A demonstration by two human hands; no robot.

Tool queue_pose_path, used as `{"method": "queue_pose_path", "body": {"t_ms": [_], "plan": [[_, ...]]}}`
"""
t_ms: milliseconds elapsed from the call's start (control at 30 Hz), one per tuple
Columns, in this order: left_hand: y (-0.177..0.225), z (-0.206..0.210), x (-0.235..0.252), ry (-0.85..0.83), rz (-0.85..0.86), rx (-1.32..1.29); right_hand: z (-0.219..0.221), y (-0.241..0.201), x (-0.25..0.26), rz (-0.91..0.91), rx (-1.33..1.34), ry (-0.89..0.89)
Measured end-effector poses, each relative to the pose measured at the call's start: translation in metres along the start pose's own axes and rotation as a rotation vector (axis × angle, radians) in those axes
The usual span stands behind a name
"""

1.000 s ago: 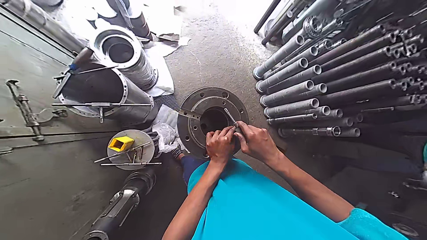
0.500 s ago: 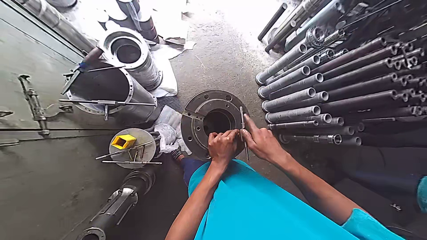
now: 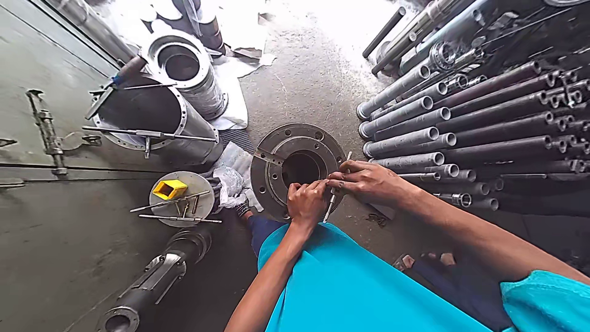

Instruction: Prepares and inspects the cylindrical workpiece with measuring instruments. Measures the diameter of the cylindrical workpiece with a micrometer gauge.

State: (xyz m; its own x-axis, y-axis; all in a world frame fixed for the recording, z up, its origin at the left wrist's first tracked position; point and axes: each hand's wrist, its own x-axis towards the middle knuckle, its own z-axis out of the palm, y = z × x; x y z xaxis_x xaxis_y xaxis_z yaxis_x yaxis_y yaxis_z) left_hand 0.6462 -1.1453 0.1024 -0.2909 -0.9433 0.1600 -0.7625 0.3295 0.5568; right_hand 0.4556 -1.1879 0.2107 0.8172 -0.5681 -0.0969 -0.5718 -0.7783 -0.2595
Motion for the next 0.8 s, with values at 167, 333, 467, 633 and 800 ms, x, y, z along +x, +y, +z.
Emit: {"method": "queue_pose_path", "body": {"t_ms": [167, 333, 467, 633, 800], "plan": [[-0.001, 0.002, 0.000, 0.046, -0.001, 0.008, 0.001, -0.010, 0.002, 0.078, -0.047, -0.006], [-0.014, 0.008, -0.012, 0.093, 0.180, 0.113, 0.006, -0.014, 0.001, 0.136, -0.089, -0.006], [-0.021, 0.002, -0.028, 0.007, 0.192, 0.088, 0.007, -0.016, 0.001, 0.169, -0.109, -0.012], [-0.031, 0.001, -0.042, 0.005, 0.174, 0.067, 0.007, -0.018, 0.004, 0.184, -0.121, -0.031], [-0.029, 0.005, -0.043, 0.042, 0.157, 0.053, 0.007, -0.021, 0.004, 0.237, -0.121, -0.054]]}}
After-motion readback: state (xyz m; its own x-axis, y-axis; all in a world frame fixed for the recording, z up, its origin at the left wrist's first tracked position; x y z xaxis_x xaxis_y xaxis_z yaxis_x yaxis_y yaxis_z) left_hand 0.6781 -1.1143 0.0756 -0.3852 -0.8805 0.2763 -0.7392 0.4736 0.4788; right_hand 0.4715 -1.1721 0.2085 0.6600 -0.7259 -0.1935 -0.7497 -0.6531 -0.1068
